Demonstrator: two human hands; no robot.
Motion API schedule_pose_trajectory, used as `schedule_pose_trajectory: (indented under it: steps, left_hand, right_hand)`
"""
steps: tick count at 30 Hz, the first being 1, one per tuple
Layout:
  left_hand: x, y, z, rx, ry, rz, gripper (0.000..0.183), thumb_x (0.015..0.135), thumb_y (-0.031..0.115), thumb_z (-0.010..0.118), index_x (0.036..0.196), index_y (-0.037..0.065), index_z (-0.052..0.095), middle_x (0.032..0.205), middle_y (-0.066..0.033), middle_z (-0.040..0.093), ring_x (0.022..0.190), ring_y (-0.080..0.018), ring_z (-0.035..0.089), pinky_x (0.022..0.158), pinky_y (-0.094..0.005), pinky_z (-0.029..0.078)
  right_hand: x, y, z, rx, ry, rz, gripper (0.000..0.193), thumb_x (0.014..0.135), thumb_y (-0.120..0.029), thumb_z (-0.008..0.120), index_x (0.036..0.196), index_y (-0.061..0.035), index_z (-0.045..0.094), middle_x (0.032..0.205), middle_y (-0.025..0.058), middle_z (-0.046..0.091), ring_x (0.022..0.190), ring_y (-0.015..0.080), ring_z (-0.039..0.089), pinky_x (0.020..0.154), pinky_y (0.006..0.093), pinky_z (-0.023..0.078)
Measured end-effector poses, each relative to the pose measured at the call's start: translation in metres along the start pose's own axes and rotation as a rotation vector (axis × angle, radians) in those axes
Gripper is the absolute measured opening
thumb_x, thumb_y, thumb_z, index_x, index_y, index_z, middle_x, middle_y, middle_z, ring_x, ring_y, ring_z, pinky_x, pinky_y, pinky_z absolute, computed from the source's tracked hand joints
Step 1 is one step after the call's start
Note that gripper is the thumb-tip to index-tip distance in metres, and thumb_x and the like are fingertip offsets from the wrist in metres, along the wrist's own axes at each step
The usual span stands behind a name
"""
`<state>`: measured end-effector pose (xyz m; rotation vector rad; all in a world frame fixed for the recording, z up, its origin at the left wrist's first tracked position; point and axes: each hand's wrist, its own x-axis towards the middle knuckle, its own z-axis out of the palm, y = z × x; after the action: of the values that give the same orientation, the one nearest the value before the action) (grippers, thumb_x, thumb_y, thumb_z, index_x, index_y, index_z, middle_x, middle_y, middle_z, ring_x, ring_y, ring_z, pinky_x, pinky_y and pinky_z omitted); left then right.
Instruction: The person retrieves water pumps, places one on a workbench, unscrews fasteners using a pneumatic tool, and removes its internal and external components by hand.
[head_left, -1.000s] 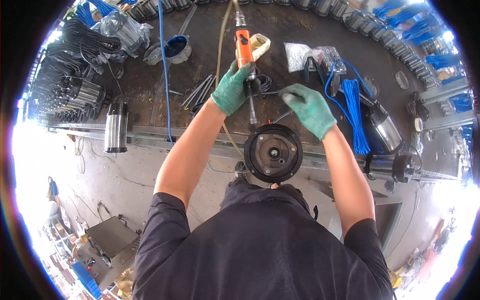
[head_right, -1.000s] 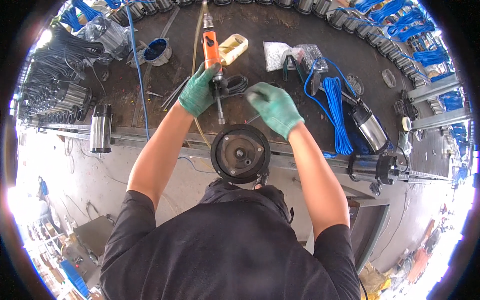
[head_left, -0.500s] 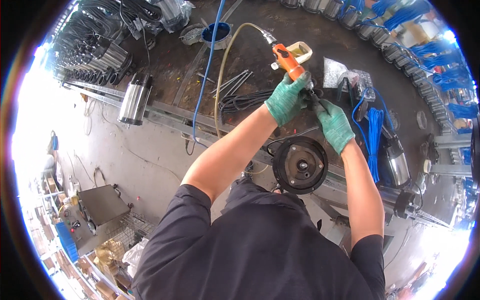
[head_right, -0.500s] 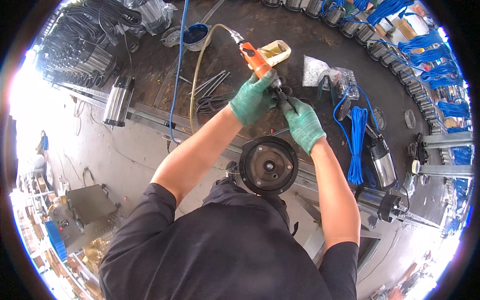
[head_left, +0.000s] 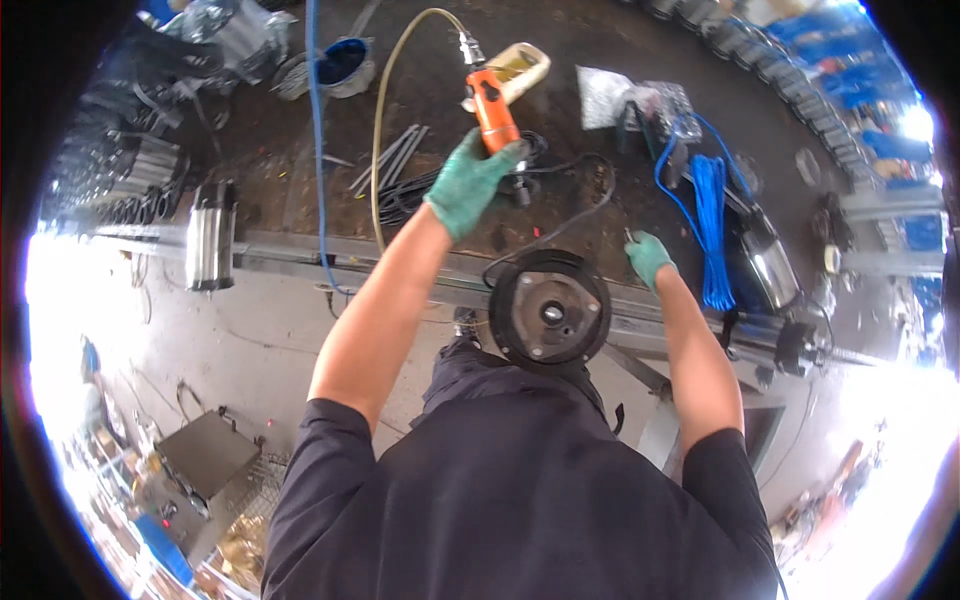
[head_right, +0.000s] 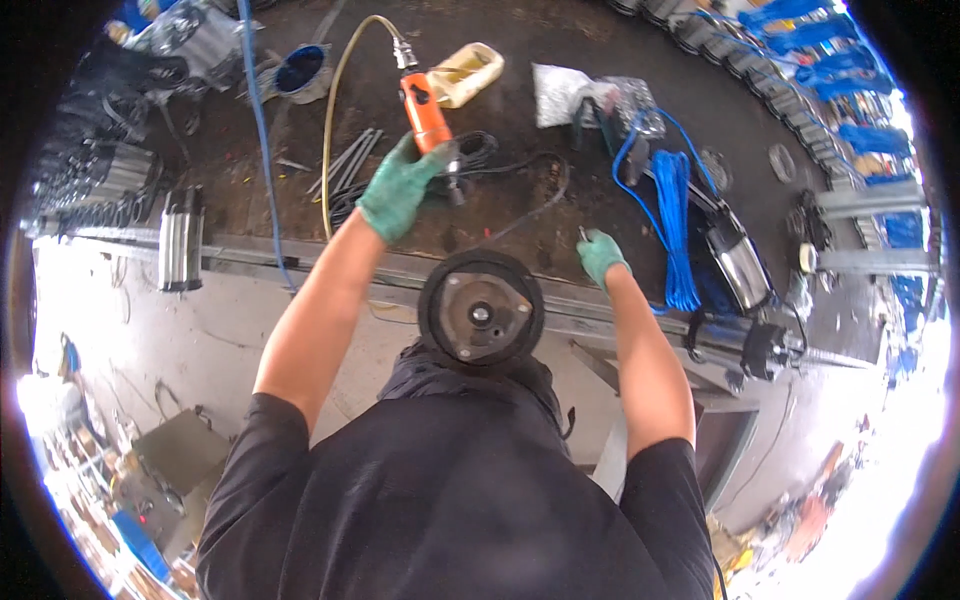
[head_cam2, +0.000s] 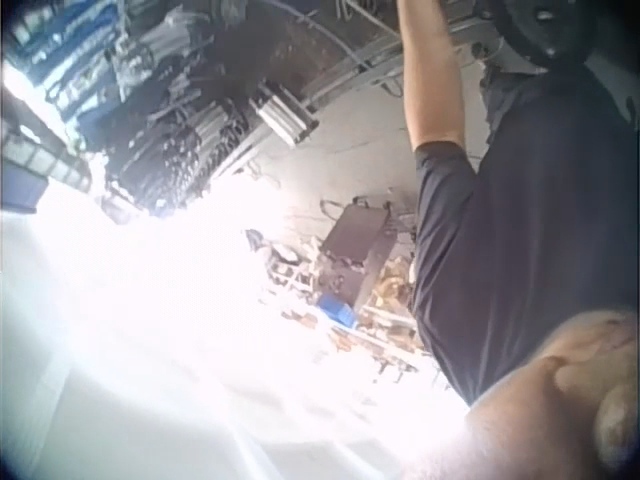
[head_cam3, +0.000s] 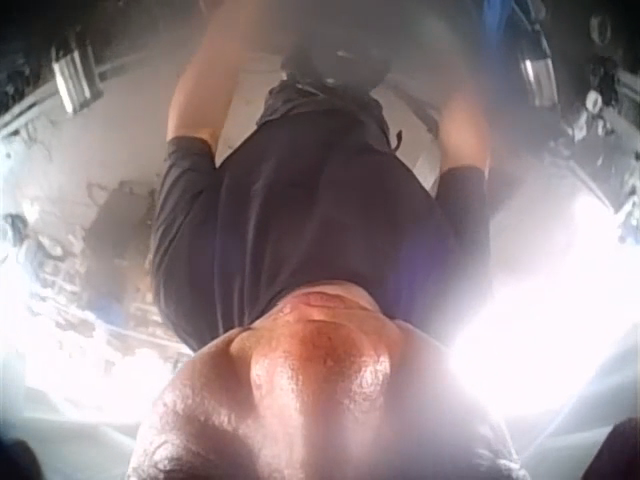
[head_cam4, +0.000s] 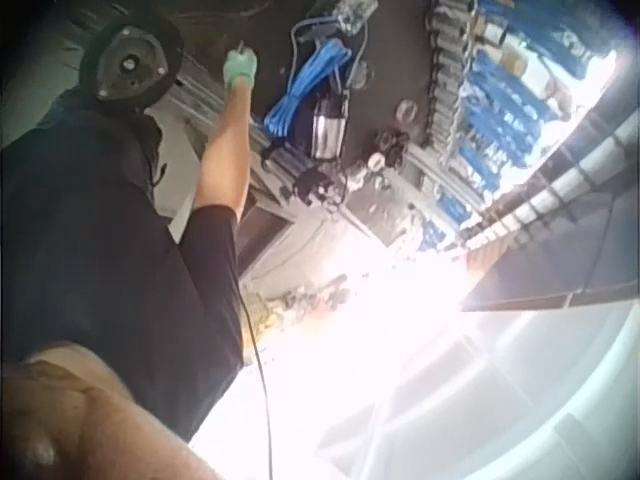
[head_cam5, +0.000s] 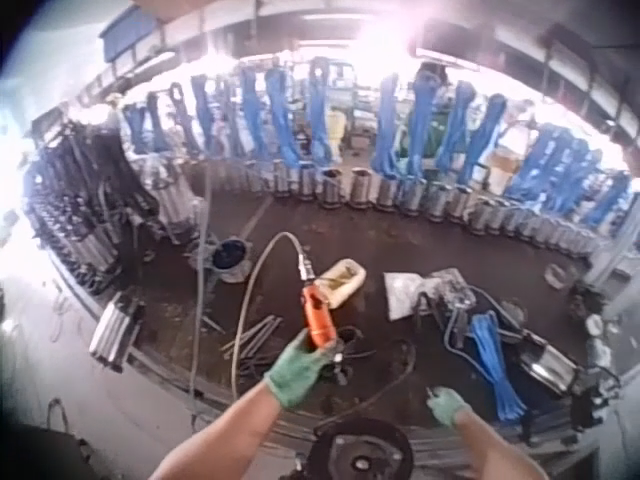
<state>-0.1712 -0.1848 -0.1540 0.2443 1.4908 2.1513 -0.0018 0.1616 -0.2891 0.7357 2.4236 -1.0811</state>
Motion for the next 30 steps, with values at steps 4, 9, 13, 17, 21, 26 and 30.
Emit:
schedule_pose_trajectory:
  steps: [4,9,13,17,21,26,30]
  left_hand:
    - [-0.001,0.018,0.007,0.286,-0.025,-0.005,0.040,0.093,0.027,0.079,0.121,0.004,0.061,0.102,0.0005,0.065,0.090,-0.0080,0.059,0.083,-0.0274,0.054]
    - [-0.005,0.014,0.002,0.538,-0.079,0.209,0.044,0.090,0.026,0.082,0.121,0.004,0.059,0.099,-0.0024,0.066,0.086,-0.0086,0.060,0.072,-0.0287,0.055]
    - [-0.016,0.025,0.039,0.522,-0.139,0.107,0.059,0.085,0.022,0.085,0.131,0.001,0.054,0.105,-0.0077,0.069,0.090,-0.0162,0.064,0.080,-0.0337,0.054]
    - [-0.029,0.033,0.037,0.997,-0.196,0.245,0.066,0.086,0.035,0.082,0.136,0.004,0.050,0.104,-0.0225,0.071,0.092,-0.0405,0.069,0.075,-0.0460,0.055]
    - [-0.065,0.100,-0.020,0.927,-0.011,0.372,0.038,0.094,0.036,0.072,0.111,0.002,0.071,0.086,-0.0142,0.073,0.077,-0.0286,0.071,0.069,-0.0403,0.056]
    - [-0.057,0.109,-0.233,0.883,0.717,0.382,0.019,0.098,0.018,0.068,0.112,0.007,0.072,0.092,-0.0073,0.073,0.081,-0.0163,0.068,0.074,-0.0316,0.056]
    - [-0.005,0.040,-0.330,1.787,0.295,0.195,0.038,0.090,0.008,0.062,0.127,0.014,0.068,0.132,-0.0134,0.065,0.116,-0.0367,0.064,0.096,-0.0467,0.054]
  right_hand:
    - [0.009,-0.015,0.003,-0.052,0.427,-0.082,0.037,0.092,-0.015,0.059,0.126,-0.0045,0.066,0.089,0.0151,0.070,0.075,0.0358,0.064,0.077,0.0454,0.053]
    - [-0.015,-0.123,-0.026,0.369,0.156,-0.338,0.047,0.100,-0.037,0.067,0.133,-0.0031,0.063,0.102,0.0079,0.074,0.094,0.0147,0.066,0.087,0.0293,0.053]
    - [-0.076,-0.248,-0.036,0.540,0.019,-0.653,0.047,0.096,-0.035,0.074,0.127,-0.0001,0.065,0.109,0.0089,0.072,0.105,0.0141,0.063,0.095,0.0305,0.051]
    - [-0.076,-0.283,-0.009,1.095,-0.149,-0.454,0.037,0.093,-0.016,0.073,0.123,0.0023,0.064,0.117,0.0180,0.072,0.102,0.0242,0.072,0.093,0.0361,0.057]
    - [-0.097,-0.296,-0.019,1.196,-0.155,-0.383,0.036,0.092,-0.013,0.065,0.124,0.0039,0.061,0.114,0.0203,0.073,0.097,0.0298,0.074,0.088,0.0408,0.061]
    - [-0.119,-0.305,-0.037,1.176,-0.220,-0.388,0.048,0.093,-0.031,0.064,0.130,-0.0013,0.056,0.116,0.0225,0.070,0.097,0.0390,0.074,0.083,0.0510,0.063]
    - [-0.150,-0.316,-0.052,1.239,-0.252,-0.355,0.057,0.090,-0.039,0.068,0.131,-0.0021,0.055,0.113,0.0224,0.070,0.094,0.0454,0.074,0.071,0.0525,0.066]
